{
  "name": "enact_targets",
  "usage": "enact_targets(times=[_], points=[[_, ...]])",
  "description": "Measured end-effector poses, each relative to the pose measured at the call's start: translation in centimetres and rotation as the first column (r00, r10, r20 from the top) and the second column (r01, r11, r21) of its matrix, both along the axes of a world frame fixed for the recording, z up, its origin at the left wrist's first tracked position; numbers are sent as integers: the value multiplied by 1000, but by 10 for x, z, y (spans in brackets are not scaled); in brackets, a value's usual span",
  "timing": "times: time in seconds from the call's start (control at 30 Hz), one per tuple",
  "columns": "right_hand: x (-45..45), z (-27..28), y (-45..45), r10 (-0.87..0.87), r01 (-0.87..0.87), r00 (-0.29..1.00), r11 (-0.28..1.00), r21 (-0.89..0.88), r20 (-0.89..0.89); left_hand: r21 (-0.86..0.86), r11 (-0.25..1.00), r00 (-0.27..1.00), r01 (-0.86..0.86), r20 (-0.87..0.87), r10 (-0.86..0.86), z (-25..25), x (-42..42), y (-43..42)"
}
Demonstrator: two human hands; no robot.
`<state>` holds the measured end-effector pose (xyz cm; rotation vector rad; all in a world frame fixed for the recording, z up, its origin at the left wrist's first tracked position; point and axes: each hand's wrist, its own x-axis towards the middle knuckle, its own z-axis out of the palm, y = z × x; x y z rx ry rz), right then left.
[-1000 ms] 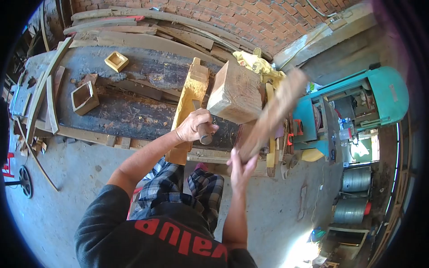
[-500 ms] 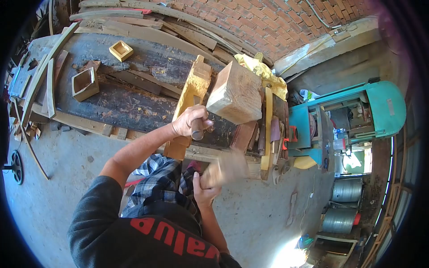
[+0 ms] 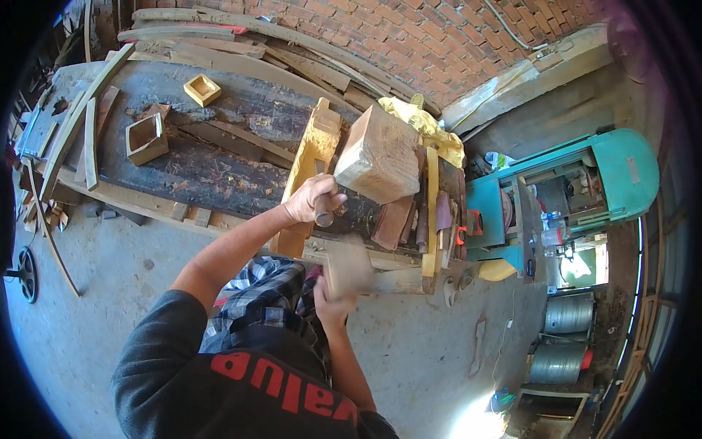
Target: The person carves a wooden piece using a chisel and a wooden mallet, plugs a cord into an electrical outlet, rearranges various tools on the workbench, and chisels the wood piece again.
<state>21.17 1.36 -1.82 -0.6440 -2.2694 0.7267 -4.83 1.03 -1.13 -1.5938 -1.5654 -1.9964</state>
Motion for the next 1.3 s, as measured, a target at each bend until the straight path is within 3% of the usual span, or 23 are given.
enact_targets(times=[0.03,0.07,0.13,0.2,0.27,0.3,0.33,0.4,0.47,0.53,0.6,0.67,0.87,0.93,0.97,1.0,1.07,1.1,1.13,1.17,1.2,1.27,1.3], points=[[-11,3,-1,-79,125,979,962,-242,190,-1,999,998,-39,42,39,2,1,-1],[-5,-4,0,-76,121,980,962,-246,186,-9,997,994,-77,82,77,2,2,-4],[-7,-12,8,-206,201,978,865,-460,39,-49,998,995,-49,87,54,5,1,-6],[4,-8,6,-254,212,966,876,-434,-41,-7,998,998,-61,-27,61,-1,3,0],[7,3,8,7,-10,981,1000,-14,-192,-8,997,996,-76,-51,75,-2,6,6],[9,5,7,-63,64,997,997,40,-33,-2,996,993,-86,-82,85,0,8,8],[6,5,9,-65,32,994,940,339,85,-7,997,994,-76,-80,75,1,10,8],[-15,-3,10,-94,108,993,968,-226,73,10,997,997,-74,-3,74,2,9,6],[-12,-13,20,-147,173,984,928,-331,103,-34,990,989,-136,62,138,4,3,8],[2,-14,25,-164,169,985,850,-499,55,-109,991,994,-78,68,85,16,5,2],[22,-13,26,-183,182,982,830,-527,50,-79,997,994,-26,107,35,31,9,-1],[39,-16,26,-109,83,994,885,-458,-30,50,995,996,-85,-7,86,36,16,-3],[58,42,-11,-173,122,983,858,-500,-57,52,998,988,-37,-146,44,13,50,-13],[54,67,-23,-116,57,984,926,-373,-136,28,999,983,-40,-180,45,10,49,-12],[62,66,-21,-65,49,995,977,-208,-72,22,998,986,-60,-152,63,10,49,-10],[57,65,-22,-66,50,995,977,-206,-70,15,997,989,-80,-124,81,12,49,-10],[40,63,-26,31,-141,897,965,-219,-441,3,996,995,-94,-20,94,20,51,-7],[54,69,-20,-118,173,911,979,-105,395,-11,994,991,-109,82,110,23,51,-7],[63,4,-1,-121,-148,924,762,631,363,-9,994,991,-107,80,108,21,49,-5],[45,13,-7,-94,36,968,970,241,234,-21,990,985,-139,98,141,15,46,-2],[25,25,-11,-130,150,987,962,-227,99,-36,985,978,-171,112,174,16,44,-2],[32,20,-8,-168,154,986,880,-449,8,-37,983,975,-177,128,181,15,43,-4],[35,21,-8,-155,110,984,921,-373,-93,-44,984,975,-170,134,175,14,45,-4]])
